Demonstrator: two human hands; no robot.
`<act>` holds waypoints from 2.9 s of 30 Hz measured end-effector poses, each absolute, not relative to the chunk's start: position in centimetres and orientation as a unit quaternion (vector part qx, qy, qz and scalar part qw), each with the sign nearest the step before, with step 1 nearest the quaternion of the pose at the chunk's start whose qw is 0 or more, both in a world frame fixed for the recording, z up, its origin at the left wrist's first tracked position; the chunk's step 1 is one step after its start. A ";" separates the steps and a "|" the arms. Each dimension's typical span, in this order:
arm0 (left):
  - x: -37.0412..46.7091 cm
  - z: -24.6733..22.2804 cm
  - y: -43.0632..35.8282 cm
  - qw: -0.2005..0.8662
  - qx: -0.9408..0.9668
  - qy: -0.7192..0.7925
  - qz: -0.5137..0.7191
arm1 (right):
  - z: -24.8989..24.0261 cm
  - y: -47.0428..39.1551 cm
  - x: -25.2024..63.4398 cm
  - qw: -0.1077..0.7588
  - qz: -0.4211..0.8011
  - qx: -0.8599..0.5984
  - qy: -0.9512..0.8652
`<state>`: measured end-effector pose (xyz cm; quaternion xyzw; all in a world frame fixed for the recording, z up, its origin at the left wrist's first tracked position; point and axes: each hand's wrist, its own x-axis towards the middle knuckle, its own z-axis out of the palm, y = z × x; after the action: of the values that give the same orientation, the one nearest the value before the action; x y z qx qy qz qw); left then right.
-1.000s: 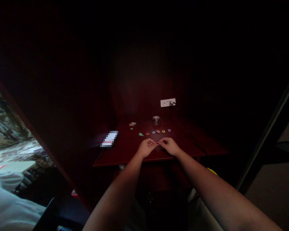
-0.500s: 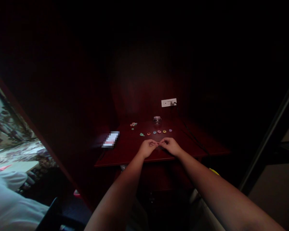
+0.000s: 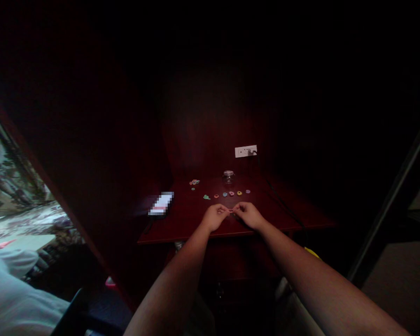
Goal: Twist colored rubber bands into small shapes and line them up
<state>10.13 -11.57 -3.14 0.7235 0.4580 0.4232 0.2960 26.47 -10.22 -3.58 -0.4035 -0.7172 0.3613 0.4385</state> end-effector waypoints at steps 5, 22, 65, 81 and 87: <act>10.1 -3.2 -11.5 0.292 0.720 0.463 0.427 | -3.6 -10.1 26.5 0.444 0.366 -0.402 -0.713; 10.1 -2.9 -11.8 0.300 0.725 0.449 0.428 | -2.8 -10.9 26.4 0.441 0.345 -0.393 -0.729; 5.4 3.3 -6.8 0.049 0.742 0.593 0.310 | -2.4 -12.3 26.9 0.439 0.446 -0.412 -0.662; 5.3 4.1 1.2 0.055 0.841 0.531 0.088 | -2.0 -12.6 27.0 0.430 0.441 -0.421 -0.666; -1.2 7.1 4.2 -0.004 0.729 0.674 0.117 | -1.9 -12.8 27.1 0.424 0.439 -0.416 -0.674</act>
<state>-1.17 4.18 7.07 0.7290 0.6745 0.1171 -0.0045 27.09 -12.77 -1.90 -0.4164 -0.6739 0.4388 0.4243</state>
